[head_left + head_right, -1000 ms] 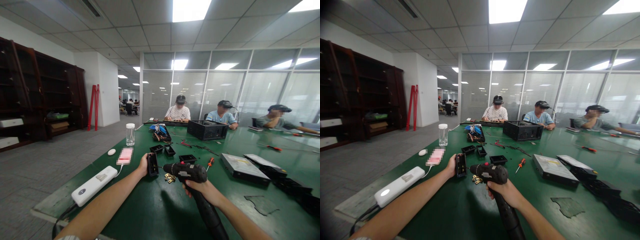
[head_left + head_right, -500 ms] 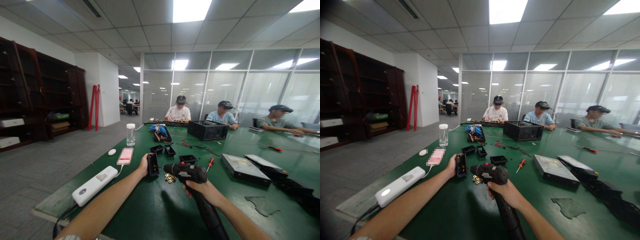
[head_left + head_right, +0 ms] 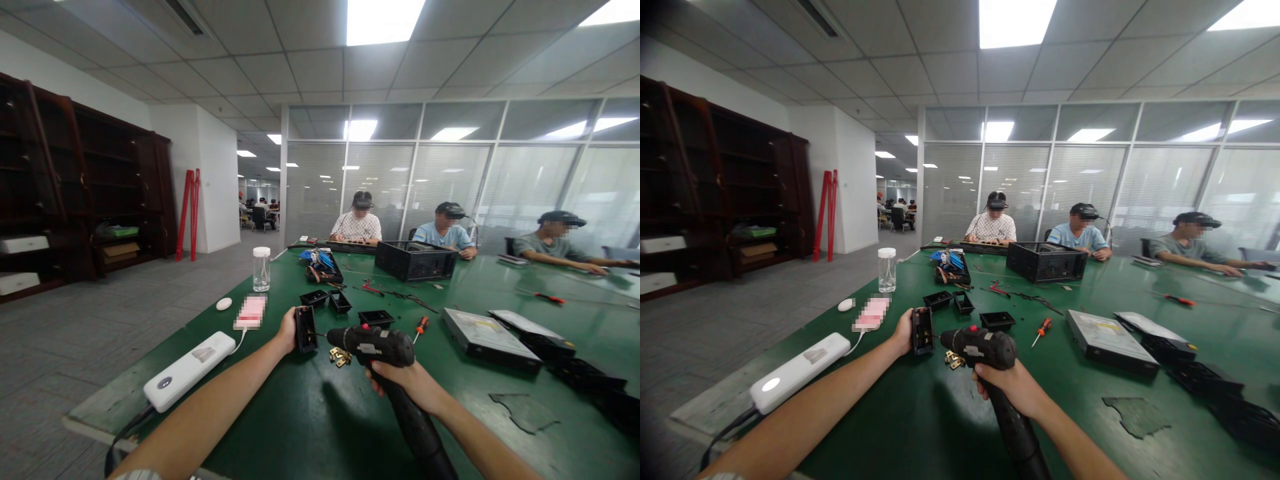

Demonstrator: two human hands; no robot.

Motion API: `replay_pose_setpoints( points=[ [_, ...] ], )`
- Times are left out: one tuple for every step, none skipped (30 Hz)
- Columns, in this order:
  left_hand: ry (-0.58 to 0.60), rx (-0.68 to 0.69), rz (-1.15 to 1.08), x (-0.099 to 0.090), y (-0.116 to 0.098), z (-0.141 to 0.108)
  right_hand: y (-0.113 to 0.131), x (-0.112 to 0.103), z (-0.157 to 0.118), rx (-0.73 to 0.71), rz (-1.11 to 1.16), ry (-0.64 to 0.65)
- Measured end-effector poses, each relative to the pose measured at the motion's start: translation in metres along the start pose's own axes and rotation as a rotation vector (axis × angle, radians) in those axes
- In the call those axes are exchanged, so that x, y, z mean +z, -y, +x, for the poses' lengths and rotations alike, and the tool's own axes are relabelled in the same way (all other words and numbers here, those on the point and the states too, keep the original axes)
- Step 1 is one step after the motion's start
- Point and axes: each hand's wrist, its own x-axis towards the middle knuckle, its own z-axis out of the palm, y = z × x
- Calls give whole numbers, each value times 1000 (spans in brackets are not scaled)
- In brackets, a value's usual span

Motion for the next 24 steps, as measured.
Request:
replay_pose_setpoints(
  points=[
    [9,6,0,0,0,1,0,0,0,-2,0,-4],
    [19,12,-1,-1,1,1,1,1,0,-7,-1,-10],
    [28,18,-3,-1,1,2,1,1,0,-10,-4,-11],
    [33,18,-4,-1,1,2,0,1,0,-11,-9,-8],
    [32,12,-6,0,1,1,0,0,0,-8,-15,-4],
    [25,1,-8,0,1,1,-1,0,0,-3,-21,-1],
    [14,-14,-11,1,0,0,-2,-1,1,1,-28,2],
    [2,-28,-14,1,0,0,-3,-1,1,2,-32,4],
    [-9,-38,-17,2,0,-1,-4,-2,1,0,-33,7],
    [-20,-39,-21,2,-1,-1,-4,-2,1,-6,-32,12],
    [-26,-34,-26,2,-1,-2,-5,-2,2,-11,-27,19],
    [-32,-26,-28,2,-1,-2,-5,-2,2,-15,-20,25],
    [-33,-24,-25,2,0,-2,-5,-2,2,-18,-12,27],
    [-23,-21,-22,2,0,-1,-5,-2,2,-19,-5,27],
    [-18,-15,-20,1,0,-1,-5,-2,2,-18,0,26],
    [-13,-13,-17,1,0,-1,-6,-2,3,-16,3,24],
    [-12,-11,-14,1,1,-1,-6,-2,3,-14,6,24],
    [-14,-8,-11,1,1,-1,-6,-2,3,-10,8,24],
    [-15,-7,-7,1,1,-1,-6,-2,3,-5,9,25],
    [-17,-6,-5,1,1,-1,-6,-3,3,-3,10,25],
    [-16,-4,-5,1,0,-1,-6,-3,3,-1,9,26],
    [-14,-2,-6,1,0,-2,-7,-3,3,-1,7,26],
    [-12,-2,-8,2,0,-2,-7,-3,3,-3,5,23],
    [-11,-2,-10,2,-1,-3,-7,-3,3,-3,1,20]
  ],
)
